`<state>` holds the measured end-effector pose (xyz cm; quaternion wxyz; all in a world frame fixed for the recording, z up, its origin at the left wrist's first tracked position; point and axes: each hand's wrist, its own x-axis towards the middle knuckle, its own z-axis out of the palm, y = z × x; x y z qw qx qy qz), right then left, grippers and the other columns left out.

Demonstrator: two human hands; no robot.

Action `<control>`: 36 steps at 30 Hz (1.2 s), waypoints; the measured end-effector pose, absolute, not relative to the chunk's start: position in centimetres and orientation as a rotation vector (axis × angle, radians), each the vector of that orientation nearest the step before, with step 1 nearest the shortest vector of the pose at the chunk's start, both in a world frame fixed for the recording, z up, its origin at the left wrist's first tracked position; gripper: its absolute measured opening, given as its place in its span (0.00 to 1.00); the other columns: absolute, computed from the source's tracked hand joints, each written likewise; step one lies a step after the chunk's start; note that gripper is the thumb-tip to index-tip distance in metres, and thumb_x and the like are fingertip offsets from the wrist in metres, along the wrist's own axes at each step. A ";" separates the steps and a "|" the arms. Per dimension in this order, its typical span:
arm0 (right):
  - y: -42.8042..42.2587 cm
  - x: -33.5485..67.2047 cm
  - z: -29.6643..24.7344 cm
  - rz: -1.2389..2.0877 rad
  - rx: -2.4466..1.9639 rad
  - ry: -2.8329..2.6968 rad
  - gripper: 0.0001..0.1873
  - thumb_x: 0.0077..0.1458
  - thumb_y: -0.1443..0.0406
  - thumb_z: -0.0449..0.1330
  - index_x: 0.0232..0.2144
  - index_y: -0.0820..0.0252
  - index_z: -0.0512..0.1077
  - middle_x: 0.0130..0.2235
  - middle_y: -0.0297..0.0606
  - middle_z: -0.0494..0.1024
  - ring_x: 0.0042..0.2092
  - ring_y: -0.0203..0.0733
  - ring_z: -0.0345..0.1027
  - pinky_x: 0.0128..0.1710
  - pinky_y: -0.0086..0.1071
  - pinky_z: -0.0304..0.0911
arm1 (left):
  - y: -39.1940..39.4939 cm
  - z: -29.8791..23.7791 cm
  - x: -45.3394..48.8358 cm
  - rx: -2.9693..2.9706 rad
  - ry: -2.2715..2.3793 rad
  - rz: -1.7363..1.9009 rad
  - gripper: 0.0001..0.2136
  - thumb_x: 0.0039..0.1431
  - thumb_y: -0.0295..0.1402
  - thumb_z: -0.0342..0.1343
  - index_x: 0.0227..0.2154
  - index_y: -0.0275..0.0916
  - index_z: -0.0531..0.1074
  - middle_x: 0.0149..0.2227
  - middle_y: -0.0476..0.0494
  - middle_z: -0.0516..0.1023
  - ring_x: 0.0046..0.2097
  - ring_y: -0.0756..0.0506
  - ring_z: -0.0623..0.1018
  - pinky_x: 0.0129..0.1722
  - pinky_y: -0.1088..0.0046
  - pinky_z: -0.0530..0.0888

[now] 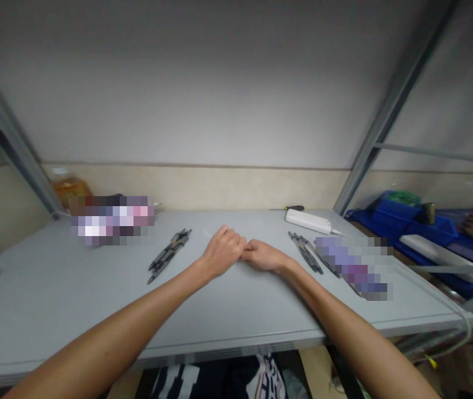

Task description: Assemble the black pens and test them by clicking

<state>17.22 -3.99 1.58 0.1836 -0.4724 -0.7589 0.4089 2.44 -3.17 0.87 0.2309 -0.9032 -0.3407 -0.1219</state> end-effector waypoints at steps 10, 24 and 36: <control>-4.7 15.7 0.6 -0.092 -1.726 -2.457 0.17 0.57 0.62 0.46 0.32 0.63 0.74 0.33 0.51 0.77 0.35 0.47 0.71 0.31 0.32 0.58 | -3.1 0.2 2.8 -2.547 -1.474 -0.285 0.10 0.54 0.24 0.47 0.28 0.35 0.74 0.27 0.33 0.77 0.32 0.39 0.77 0.29 0.68 0.66; -3.7 18.3 2.0 -0.219 -1.839 -2.419 0.18 0.57 0.62 0.46 0.36 0.61 0.74 0.36 0.51 0.77 0.38 0.49 0.71 0.34 0.34 0.58 | -2.2 0.9 1.0 -2.720 -1.002 -0.642 0.14 0.63 0.33 0.37 0.37 0.35 0.68 0.33 0.40 0.72 0.38 0.44 0.70 0.39 0.67 0.64; -3.4 19.2 2.0 -0.084 -1.689 -2.401 0.22 0.59 0.53 0.44 0.34 0.60 0.72 0.32 0.45 0.76 0.34 0.44 0.69 0.31 0.30 0.53 | -1.5 0.5 0.2 -2.960 -1.219 -1.318 0.09 0.58 0.35 0.47 0.37 0.38 0.68 0.34 0.44 0.74 0.37 0.47 0.72 0.38 0.71 0.68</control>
